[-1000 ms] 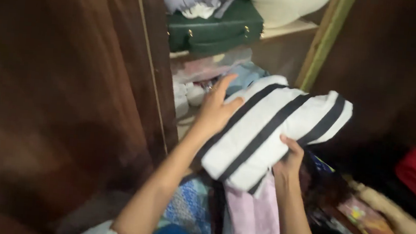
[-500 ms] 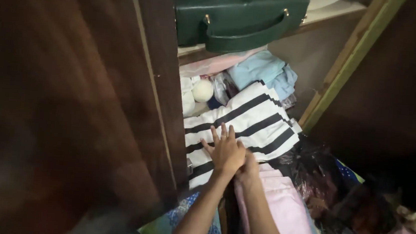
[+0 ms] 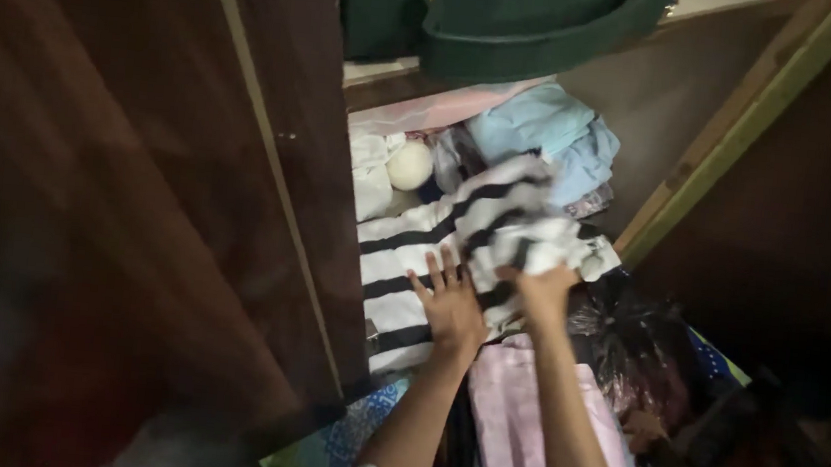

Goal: Organizing clothes and various items inside a wardrobe while sitting.

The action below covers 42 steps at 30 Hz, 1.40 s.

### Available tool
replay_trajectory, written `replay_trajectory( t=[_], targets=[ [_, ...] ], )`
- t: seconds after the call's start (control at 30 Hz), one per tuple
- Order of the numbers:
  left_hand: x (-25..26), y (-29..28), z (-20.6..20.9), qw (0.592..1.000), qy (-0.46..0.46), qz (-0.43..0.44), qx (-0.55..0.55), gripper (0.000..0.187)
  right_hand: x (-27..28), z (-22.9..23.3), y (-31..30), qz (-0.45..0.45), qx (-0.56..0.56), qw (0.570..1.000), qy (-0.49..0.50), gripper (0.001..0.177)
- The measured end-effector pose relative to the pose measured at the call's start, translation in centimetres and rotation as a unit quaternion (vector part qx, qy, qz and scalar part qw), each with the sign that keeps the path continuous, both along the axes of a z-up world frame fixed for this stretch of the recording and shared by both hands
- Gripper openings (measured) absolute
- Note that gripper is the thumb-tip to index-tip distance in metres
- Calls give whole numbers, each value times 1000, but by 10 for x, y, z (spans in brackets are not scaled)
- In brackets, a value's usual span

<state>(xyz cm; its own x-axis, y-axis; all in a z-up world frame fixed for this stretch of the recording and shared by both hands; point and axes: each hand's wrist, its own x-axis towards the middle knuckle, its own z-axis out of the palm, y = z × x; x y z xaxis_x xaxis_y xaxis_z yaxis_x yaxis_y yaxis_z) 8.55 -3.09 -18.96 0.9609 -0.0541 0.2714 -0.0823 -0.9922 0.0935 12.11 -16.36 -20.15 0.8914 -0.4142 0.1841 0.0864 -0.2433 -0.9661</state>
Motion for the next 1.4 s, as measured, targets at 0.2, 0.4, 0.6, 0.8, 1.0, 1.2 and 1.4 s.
replay_trajectory(
  t=[0.2, 0.4, 0.6, 0.8, 1.0, 1.2, 1.4],
  targets=[
    [121, -33, -257, 713, -192, 287, 610, 19, -39, 26, 91, 275, -441, 842, -146, 64],
    [-13, -9, 7, 447, 322, 286, 784, 47, -59, 41, 108, 370, -586, 705, -149, 62],
    [21, -10, -41, 325, 148, 304, 883, 45, -33, 44, 136, 344, -688, 634, -81, 68],
    [189, 13, -352, 148, -72, 306, 938, 53, 16, 19, 137, 351, -685, 624, -136, 70],
    [-74, 26, 132, 694, 86, 193, 688, 46, 18, 14, 122, 405, -613, 670, -111, 78],
    [-81, 22, 146, 970, 234, -54, 29, 40, 49, -114, 132, 418, -190, 860, -223, 44],
    [150, -10, 52, 994, -60, 23, -88, 55, 13, -94, 136, 266, -533, 722, -352, 56]
  ],
)
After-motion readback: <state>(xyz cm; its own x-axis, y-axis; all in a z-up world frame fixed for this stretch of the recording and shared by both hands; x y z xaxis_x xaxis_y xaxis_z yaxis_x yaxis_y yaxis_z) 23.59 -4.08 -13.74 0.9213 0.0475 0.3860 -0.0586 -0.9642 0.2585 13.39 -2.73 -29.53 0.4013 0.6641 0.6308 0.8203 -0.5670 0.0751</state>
